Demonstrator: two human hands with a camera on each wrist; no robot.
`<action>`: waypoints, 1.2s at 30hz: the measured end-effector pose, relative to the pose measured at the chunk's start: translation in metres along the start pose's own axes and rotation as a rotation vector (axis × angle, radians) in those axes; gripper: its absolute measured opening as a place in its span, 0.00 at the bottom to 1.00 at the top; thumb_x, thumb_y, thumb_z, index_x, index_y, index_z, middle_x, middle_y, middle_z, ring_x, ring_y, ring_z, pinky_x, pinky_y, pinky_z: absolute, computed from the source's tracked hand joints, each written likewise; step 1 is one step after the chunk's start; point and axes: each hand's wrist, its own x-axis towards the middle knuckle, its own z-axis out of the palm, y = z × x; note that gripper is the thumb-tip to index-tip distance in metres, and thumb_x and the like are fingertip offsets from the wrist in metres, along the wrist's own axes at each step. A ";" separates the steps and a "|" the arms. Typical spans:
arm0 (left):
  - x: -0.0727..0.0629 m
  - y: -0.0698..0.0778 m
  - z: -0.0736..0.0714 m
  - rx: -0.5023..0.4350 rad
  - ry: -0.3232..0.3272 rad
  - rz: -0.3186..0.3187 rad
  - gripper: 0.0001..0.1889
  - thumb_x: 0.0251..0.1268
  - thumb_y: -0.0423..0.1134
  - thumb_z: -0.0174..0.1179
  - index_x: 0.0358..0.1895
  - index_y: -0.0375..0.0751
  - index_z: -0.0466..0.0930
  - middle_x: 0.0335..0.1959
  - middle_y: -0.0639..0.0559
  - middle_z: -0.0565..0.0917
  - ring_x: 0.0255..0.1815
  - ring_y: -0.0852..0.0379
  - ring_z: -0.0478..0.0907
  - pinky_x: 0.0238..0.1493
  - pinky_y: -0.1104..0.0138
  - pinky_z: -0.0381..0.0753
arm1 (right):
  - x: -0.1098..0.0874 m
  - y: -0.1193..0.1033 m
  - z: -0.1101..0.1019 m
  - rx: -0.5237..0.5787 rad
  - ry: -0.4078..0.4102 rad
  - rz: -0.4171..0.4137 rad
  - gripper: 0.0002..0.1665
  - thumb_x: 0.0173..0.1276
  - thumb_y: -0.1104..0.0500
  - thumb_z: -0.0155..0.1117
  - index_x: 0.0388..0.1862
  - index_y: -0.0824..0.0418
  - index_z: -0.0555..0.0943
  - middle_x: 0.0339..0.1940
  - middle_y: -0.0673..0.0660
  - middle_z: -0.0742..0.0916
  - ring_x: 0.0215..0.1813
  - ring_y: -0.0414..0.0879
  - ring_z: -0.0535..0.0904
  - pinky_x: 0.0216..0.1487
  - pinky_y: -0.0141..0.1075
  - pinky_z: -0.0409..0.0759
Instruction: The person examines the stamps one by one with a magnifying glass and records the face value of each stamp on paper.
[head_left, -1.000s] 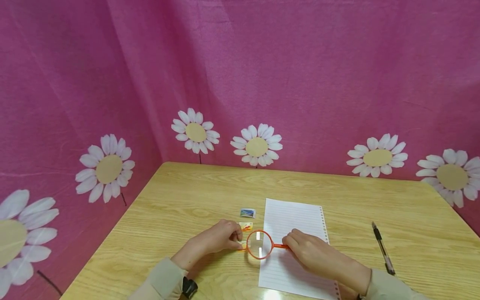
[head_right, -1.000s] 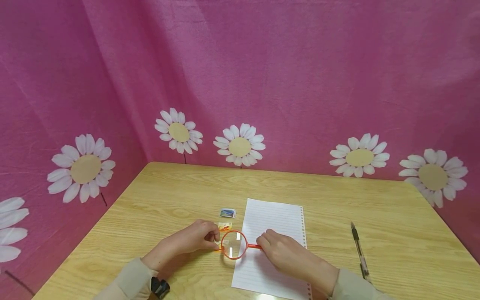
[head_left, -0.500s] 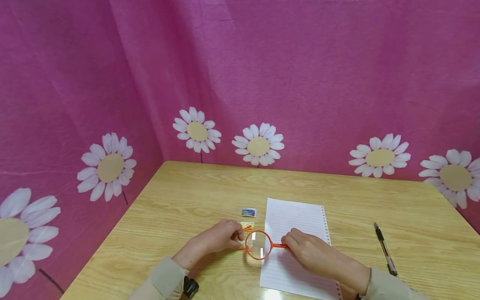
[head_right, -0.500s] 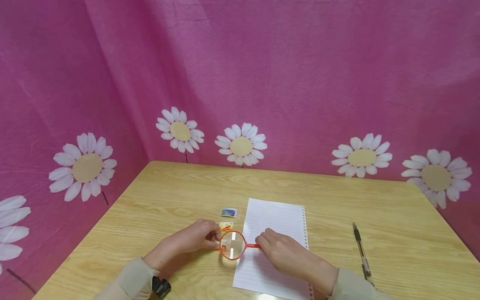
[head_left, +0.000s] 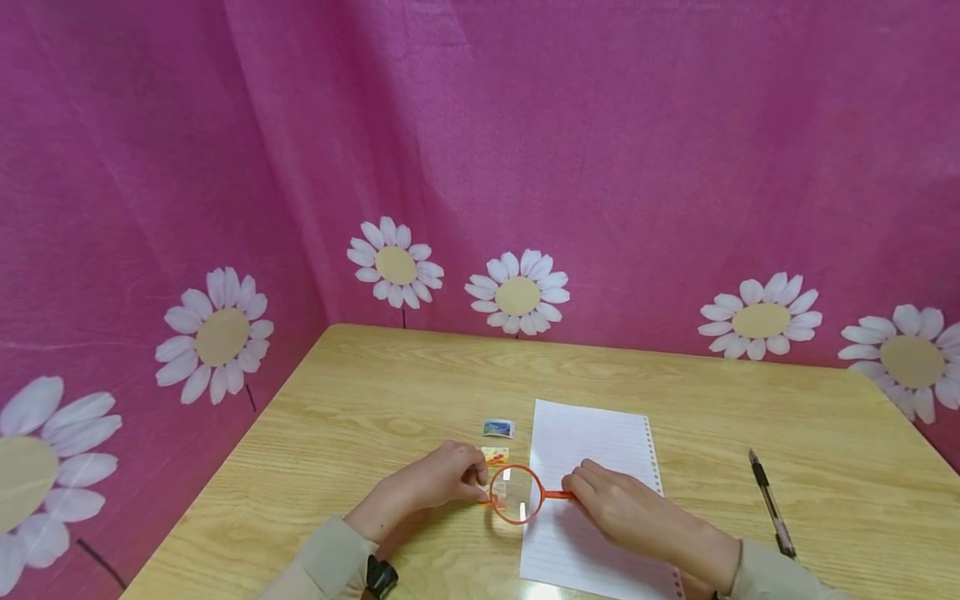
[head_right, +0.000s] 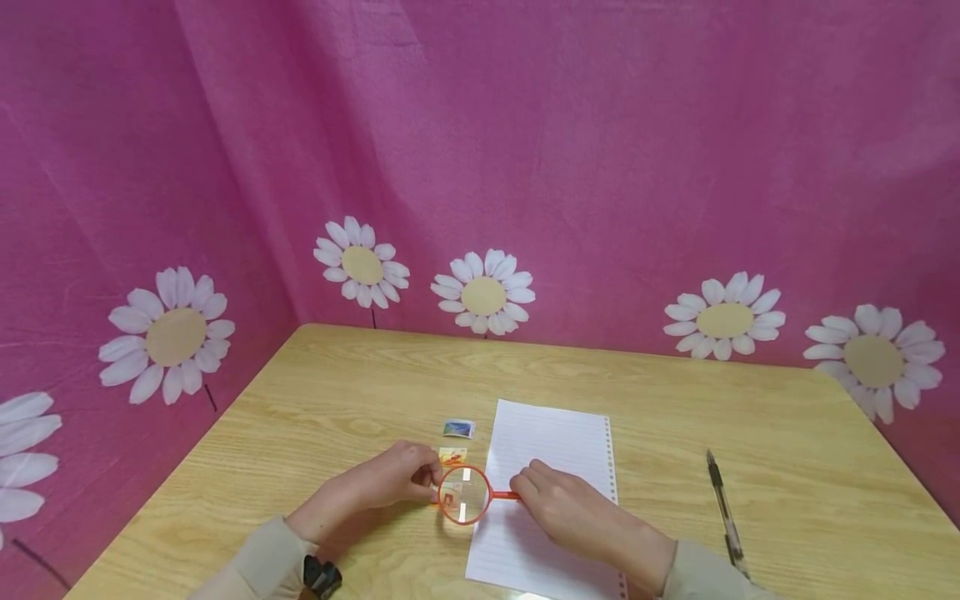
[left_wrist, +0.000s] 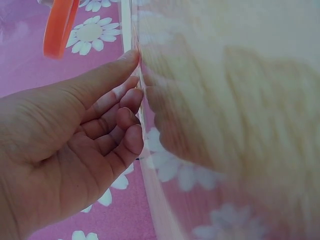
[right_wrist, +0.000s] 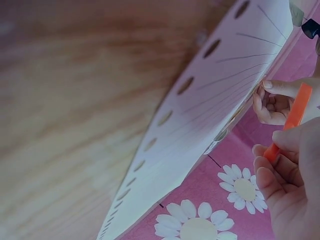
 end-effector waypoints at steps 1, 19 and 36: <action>0.000 0.000 0.000 0.000 0.003 0.000 0.08 0.55 0.34 0.71 0.29 0.38 0.79 0.23 0.56 0.75 0.25 0.71 0.64 0.29 0.78 0.67 | 0.000 0.000 0.000 0.000 -0.008 0.003 0.25 0.83 0.54 0.29 0.35 0.58 0.75 0.28 0.46 0.76 0.31 0.35 0.72 0.33 0.25 0.74; -0.001 0.000 0.001 -0.005 0.011 0.013 0.08 0.55 0.33 0.71 0.29 0.38 0.79 0.23 0.54 0.76 0.25 0.71 0.65 0.29 0.78 0.67 | 0.000 0.000 -0.002 0.001 -0.034 0.017 0.19 0.82 0.56 0.37 0.36 0.58 0.75 0.29 0.46 0.77 0.33 0.35 0.72 0.34 0.25 0.74; -0.001 0.000 -0.001 -0.023 0.004 0.014 0.08 0.55 0.33 0.71 0.29 0.37 0.79 0.23 0.53 0.76 0.25 0.71 0.64 0.30 0.78 0.68 | 0.001 -0.001 -0.001 0.002 -0.011 0.011 0.24 0.83 0.55 0.31 0.36 0.58 0.75 0.29 0.45 0.76 0.32 0.34 0.71 0.34 0.24 0.73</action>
